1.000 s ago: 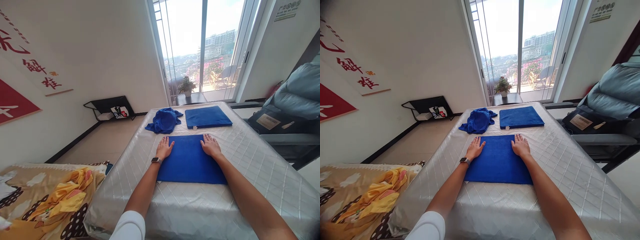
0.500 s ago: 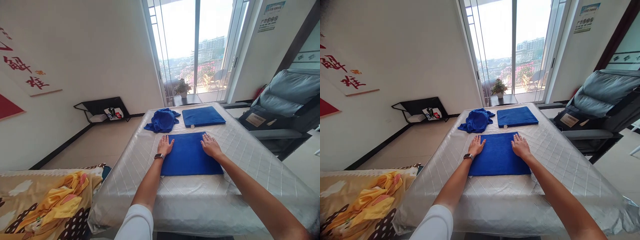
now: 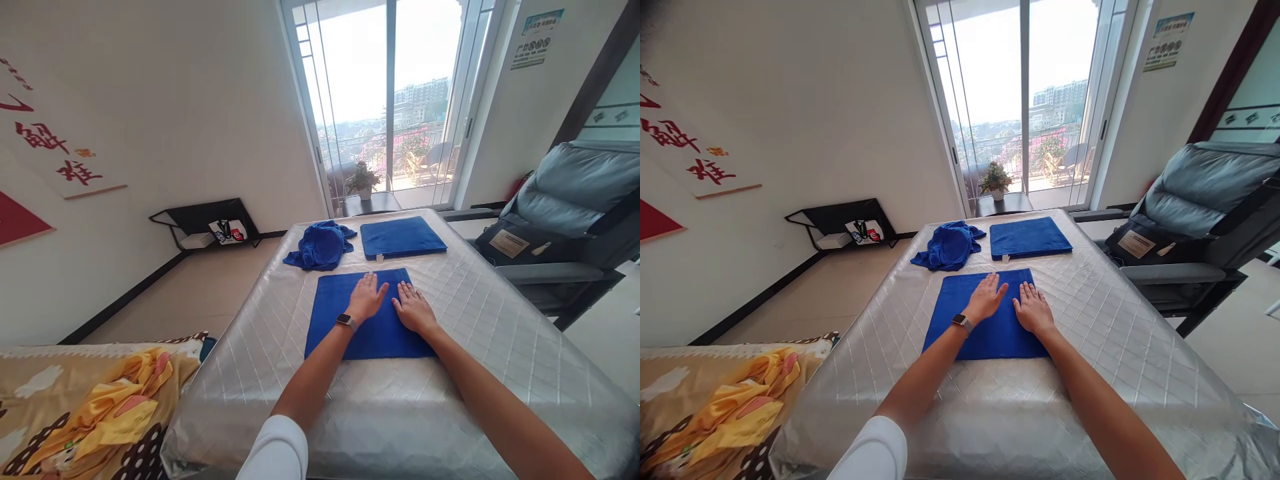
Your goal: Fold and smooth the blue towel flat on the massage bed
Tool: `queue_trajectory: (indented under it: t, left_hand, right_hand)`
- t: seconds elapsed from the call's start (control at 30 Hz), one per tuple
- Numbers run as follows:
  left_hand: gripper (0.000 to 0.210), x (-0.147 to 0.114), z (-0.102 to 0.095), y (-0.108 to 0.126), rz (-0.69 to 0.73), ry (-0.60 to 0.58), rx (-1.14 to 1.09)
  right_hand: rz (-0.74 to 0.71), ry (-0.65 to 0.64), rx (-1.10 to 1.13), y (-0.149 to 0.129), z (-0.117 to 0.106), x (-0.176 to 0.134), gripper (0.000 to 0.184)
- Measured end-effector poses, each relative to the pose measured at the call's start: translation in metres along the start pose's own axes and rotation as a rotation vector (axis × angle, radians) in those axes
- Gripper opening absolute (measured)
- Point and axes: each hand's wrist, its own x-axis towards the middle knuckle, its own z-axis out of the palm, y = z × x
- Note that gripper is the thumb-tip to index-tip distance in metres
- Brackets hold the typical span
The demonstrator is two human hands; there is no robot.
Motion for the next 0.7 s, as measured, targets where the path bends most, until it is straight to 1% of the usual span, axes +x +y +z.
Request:
queue_trajectory:
  t: [0.03,0.07,0.1,0.13,0.17,0.2,0.23,0.3,0.4,0.5,0.6,0.7]
  left_hand:
    - [0.068,0.003,0.008,0.022,0.107,-0.008,-0.02]
    - [0.066,0.005,0.016,0.04,0.184,-0.012,-0.047]
    - [0.064,0.005,0.022,0.054,0.23,-0.012,-0.073]
    - [0.063,0.004,0.027,0.063,0.246,-0.013,-0.1]
    - [0.063,0.002,0.03,0.067,0.237,-0.014,-0.123]
    - [0.064,-0.002,0.031,0.065,0.214,-0.017,-0.136]
    - [0.066,-0.007,0.03,0.06,0.189,-0.025,-0.135]
    - [0.071,-0.02,0.023,0.04,0.151,-0.058,-0.102]
    - [0.078,-0.045,0.006,0.001,0.079,-0.113,-0.043]
    - [0.083,-0.071,-0.009,-0.04,-0.06,-0.149,0.0]
    - [0.087,-0.095,-0.018,-0.075,-0.217,-0.144,0.051]
    - [0.089,-0.113,-0.022,-0.097,-0.308,-0.117,0.07]
  right_hand:
    - [-0.015,-0.003,-0.012,0.001,0.0,-0.001,0.066]
    - [-0.034,-0.009,-0.027,0.002,0.0,-0.003,0.066]
    - [-0.054,-0.014,-0.043,0.003,0.0,-0.004,0.066]
    - [-0.07,-0.016,-0.056,0.004,0.001,-0.005,0.067]
    - [-0.077,-0.014,-0.063,0.004,0.001,-0.005,0.066]
    - [-0.073,-0.008,-0.063,0.004,0.001,-0.005,0.065]
    - [-0.064,0.002,-0.058,0.003,0.0,-0.005,0.064]
    - [-0.038,0.015,-0.041,0.001,0.0,-0.004,0.064]
    - [-0.013,0.019,-0.014,-0.001,-0.001,-0.001,0.067]
    - [-0.007,0.01,-0.003,-0.001,0.0,0.0,0.068]
    - [-0.004,0.007,-0.01,0.0,0.002,0.001,0.067]
    - [0.004,0.025,-0.027,-0.003,-0.002,0.001,0.066]
